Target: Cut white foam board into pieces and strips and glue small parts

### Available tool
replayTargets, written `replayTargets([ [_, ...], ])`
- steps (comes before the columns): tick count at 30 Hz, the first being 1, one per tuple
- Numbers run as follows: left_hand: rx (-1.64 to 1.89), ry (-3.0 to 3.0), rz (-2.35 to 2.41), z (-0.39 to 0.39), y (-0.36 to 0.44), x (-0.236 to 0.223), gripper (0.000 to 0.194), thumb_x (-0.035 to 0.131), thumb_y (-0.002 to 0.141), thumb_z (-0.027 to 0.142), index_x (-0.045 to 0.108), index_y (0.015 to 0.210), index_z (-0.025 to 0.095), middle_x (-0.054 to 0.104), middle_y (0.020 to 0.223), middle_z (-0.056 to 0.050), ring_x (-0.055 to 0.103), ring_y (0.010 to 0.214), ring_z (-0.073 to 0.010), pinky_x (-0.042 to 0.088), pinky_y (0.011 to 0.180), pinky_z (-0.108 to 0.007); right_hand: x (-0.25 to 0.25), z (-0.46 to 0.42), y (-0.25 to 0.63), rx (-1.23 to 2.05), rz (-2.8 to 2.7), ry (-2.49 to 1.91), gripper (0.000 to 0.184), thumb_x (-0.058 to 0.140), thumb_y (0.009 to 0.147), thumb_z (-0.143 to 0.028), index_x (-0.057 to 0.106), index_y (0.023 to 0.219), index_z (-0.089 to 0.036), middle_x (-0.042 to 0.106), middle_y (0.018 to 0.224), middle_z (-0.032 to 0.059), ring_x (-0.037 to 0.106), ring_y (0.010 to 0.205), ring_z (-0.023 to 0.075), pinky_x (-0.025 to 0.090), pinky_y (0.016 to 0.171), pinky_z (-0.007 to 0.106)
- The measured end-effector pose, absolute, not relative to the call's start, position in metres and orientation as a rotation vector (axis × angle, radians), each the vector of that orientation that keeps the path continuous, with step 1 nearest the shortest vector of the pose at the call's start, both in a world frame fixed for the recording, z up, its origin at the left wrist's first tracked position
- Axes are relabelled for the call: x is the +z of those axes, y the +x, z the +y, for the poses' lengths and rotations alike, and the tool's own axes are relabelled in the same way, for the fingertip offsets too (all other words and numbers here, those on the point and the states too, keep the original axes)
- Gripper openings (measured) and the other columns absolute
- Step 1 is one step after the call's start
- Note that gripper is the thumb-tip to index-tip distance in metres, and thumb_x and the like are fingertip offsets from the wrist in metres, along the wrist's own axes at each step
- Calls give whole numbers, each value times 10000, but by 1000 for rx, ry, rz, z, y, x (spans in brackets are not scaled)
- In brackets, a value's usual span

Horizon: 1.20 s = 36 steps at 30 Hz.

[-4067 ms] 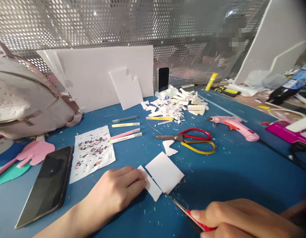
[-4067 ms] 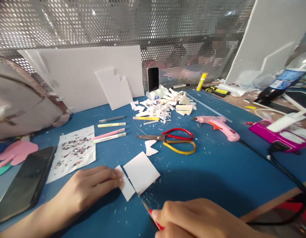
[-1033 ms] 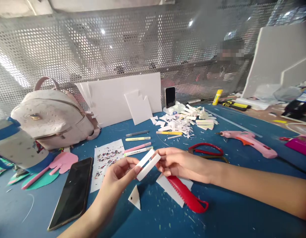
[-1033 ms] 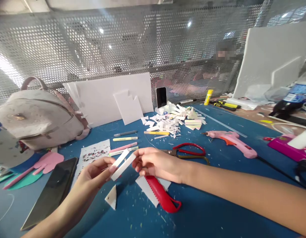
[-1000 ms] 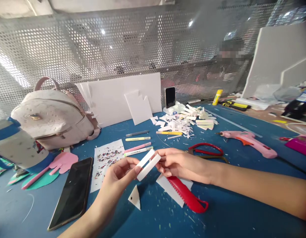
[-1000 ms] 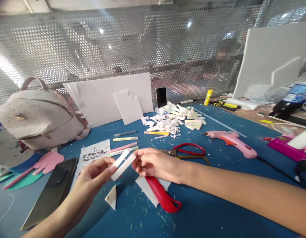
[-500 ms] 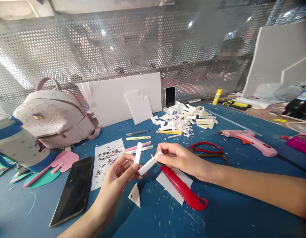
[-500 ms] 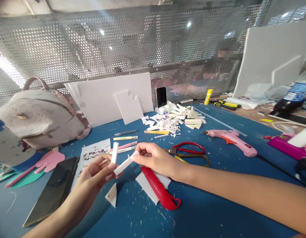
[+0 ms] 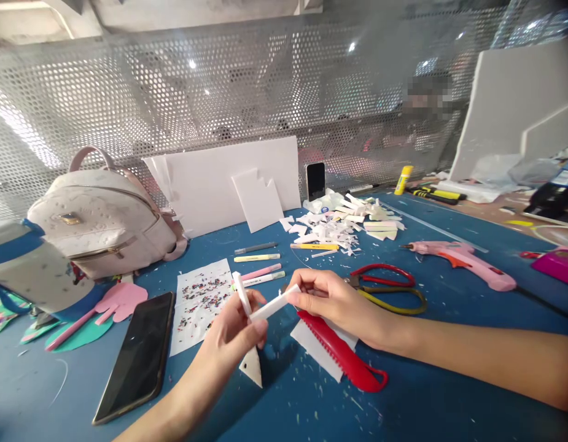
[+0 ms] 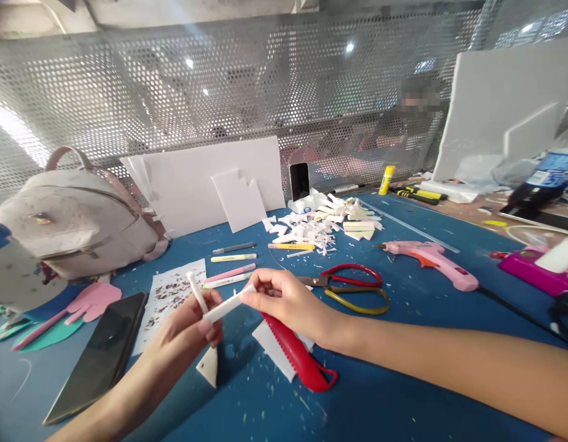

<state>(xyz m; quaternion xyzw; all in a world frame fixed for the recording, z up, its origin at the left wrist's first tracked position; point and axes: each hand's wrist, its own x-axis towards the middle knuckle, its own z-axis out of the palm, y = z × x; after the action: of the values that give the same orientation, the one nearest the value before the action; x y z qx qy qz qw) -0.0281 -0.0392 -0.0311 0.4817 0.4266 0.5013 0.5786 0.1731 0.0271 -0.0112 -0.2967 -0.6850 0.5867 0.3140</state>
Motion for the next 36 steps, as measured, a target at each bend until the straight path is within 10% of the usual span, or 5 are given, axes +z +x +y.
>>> replayTargets([
  [15, 1011, 1257, 1382, -44, -29, -24, 371, 752, 740, 502, 614, 749, 157, 413, 547, 58, 334, 537, -91, 196, 534, -222, -8, 31, 177, 1384, -2167, -828, 231, 680, 867, -396, 692, 824, -169, 367, 570, -65, 316, 548, 95, 265, 517, 254],
  [24, 957, 1245, 1378, -43, -28, -27, 349, 743, 743, 468, 605, 725, 148, 485, 497, 43, 398, 500, -88, 259, 521, -207, -10, 24, 179, 692, -2396, -630, 50, 615, 867, -149, 630, 831, -180, 445, 687, -45, 403, 600, 95, 328, 591, 260],
  [31, 881, 1212, 1322, -43, -20, -35, 392, 745, 723, 473, 498, 633, 183, 300, 447, 113, 304, 424, -63, 247, 456, -210, -8, 18, 170, 1086, -2224, -736, 178, 655, 906, -341, 691, 821, -189, 396, 631, -57, 318, 535, 86, 278, 499, 243],
  [36, 830, 1192, 1273, -47, -11, -35, 370, 747, 710, 471, 531, 657, 174, 354, 437, 101, 311, 414, -62, 239, 444, -214, -6, 13, 168, 587, -2248, -432, 122, 624, 934, -237, 716, 887, -172, 440, 633, -39, 376, 552, 98, 315, 533, 245],
])
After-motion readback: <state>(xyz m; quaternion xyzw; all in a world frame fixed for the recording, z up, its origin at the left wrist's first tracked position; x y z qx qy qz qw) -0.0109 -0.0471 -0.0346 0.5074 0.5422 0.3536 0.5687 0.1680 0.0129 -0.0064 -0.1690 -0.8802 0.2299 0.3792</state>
